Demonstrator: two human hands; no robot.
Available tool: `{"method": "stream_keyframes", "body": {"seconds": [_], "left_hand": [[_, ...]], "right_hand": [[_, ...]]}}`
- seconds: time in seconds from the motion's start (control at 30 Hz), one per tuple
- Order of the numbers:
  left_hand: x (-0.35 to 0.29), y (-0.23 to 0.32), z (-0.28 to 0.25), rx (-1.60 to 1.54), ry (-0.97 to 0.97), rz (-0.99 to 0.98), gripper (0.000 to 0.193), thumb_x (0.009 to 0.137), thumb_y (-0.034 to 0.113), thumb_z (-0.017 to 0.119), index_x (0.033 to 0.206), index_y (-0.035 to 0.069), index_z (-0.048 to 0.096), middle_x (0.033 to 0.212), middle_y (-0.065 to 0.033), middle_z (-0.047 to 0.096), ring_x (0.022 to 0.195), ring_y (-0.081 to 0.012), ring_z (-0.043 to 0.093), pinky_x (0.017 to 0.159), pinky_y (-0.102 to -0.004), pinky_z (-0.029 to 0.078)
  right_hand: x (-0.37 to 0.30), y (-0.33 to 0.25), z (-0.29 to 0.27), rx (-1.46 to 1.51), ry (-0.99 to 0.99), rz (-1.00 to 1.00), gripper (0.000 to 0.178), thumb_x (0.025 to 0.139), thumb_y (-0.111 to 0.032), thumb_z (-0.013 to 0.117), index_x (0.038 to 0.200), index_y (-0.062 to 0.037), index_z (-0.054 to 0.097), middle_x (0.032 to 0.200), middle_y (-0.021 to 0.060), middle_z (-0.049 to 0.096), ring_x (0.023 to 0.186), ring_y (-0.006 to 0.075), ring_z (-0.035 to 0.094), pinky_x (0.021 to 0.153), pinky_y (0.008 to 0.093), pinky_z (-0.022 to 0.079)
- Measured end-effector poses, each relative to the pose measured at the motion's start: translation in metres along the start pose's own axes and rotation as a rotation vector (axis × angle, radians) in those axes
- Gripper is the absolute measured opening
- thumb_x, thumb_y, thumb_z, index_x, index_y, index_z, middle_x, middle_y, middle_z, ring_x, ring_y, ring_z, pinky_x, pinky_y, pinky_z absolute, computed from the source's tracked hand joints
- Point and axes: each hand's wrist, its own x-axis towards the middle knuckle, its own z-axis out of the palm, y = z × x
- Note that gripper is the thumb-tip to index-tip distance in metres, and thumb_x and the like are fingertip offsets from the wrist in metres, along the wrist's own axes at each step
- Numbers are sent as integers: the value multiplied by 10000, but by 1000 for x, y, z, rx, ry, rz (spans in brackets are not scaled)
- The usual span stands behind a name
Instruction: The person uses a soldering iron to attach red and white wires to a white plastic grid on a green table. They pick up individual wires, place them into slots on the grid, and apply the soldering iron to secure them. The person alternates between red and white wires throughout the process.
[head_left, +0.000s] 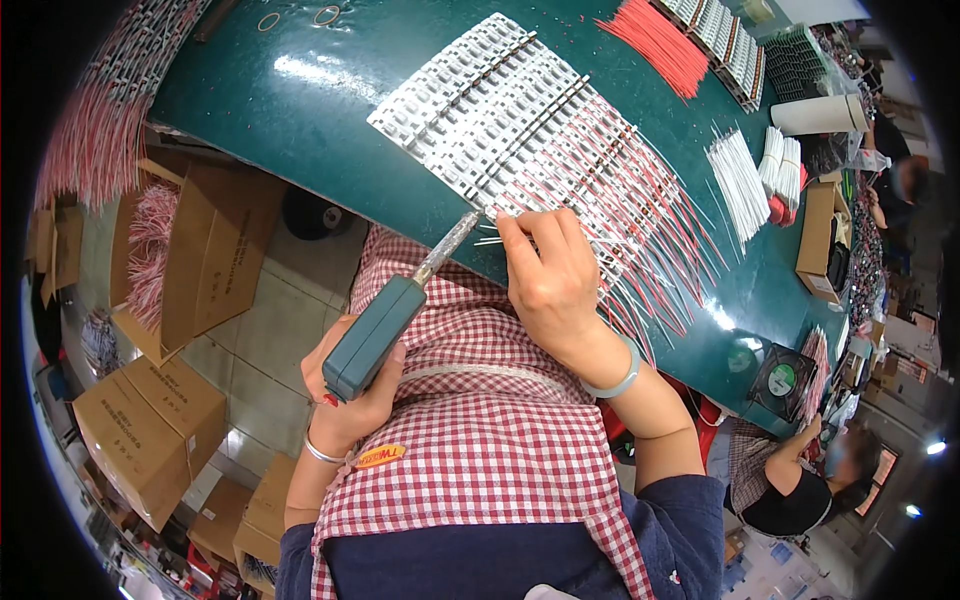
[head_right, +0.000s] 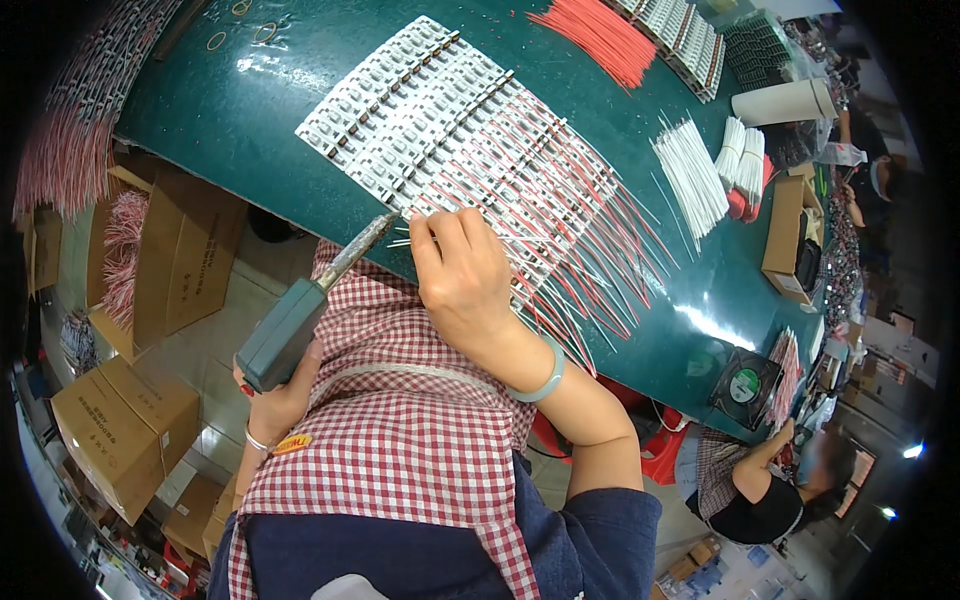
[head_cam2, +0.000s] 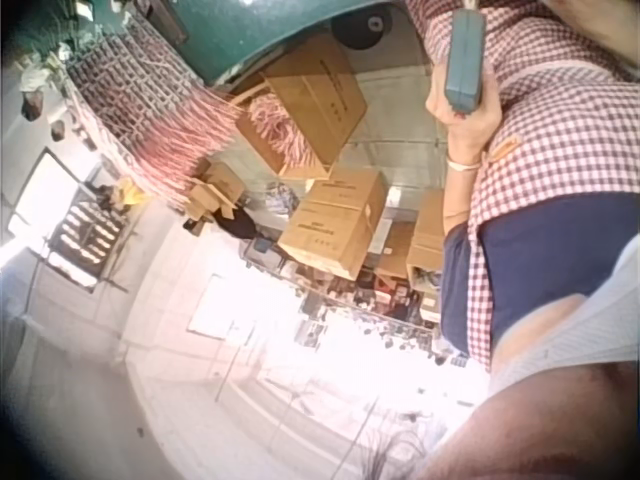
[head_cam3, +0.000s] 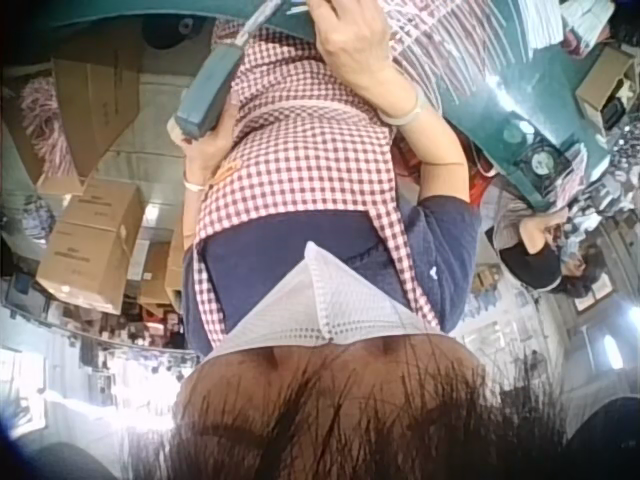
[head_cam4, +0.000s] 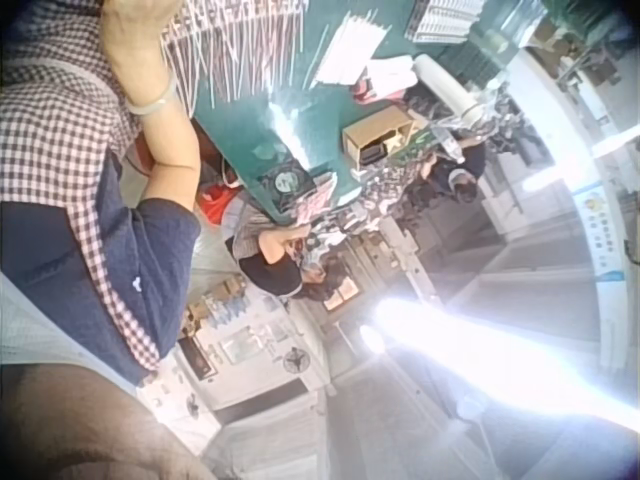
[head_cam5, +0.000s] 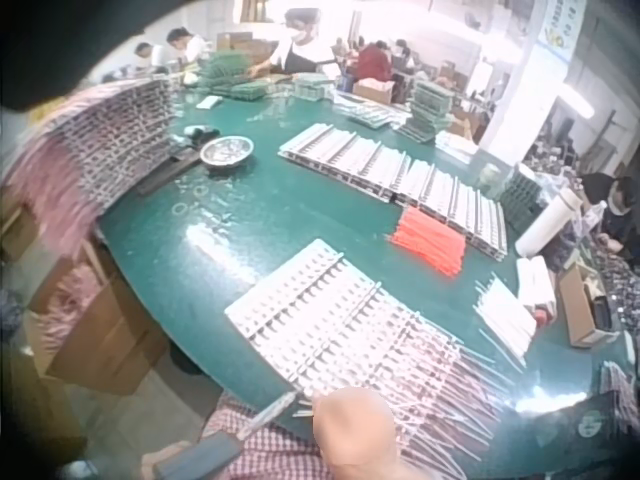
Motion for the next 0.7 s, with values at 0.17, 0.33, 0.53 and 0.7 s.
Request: {"method": "stream_keyframes", "body": {"seconds": [0.17,0.33,0.53,0.7], "left_hand": [[2,0,2,57,22,58,175,751,-29,766,905,-49,684,859,-128,680,694,-212,675,623,-285,529],[2,-1,2,16,25,32,162,751,-23,763,891,-47,684,840,-121,672,686,-211,672,618,-286,529],[-2,-3,-2,22,26,42,214,743,-28,755,945,-66,695,908,-157,700,731,-233,701,666,-300,557],[-5,-6,-2,-16,18,5,228,744,-29,760,959,-73,698,937,-171,711,752,-239,712,682,-306,564]], "right_hand": [[2,-2,0,-7,-1,-5,267,746,62,710,1011,32,696,869,104,616,758,258,574,609,357,485],[2,-2,0,-16,-6,2,248,750,59,710,996,30,691,863,100,612,758,259,572,607,358,483],[2,-3,2,-32,-17,12,229,761,52,714,987,25,689,860,96,605,759,258,567,607,359,482],[2,-4,1,-41,-28,22,229,763,48,717,989,24,689,856,94,601,758,259,566,612,359,481]]}}
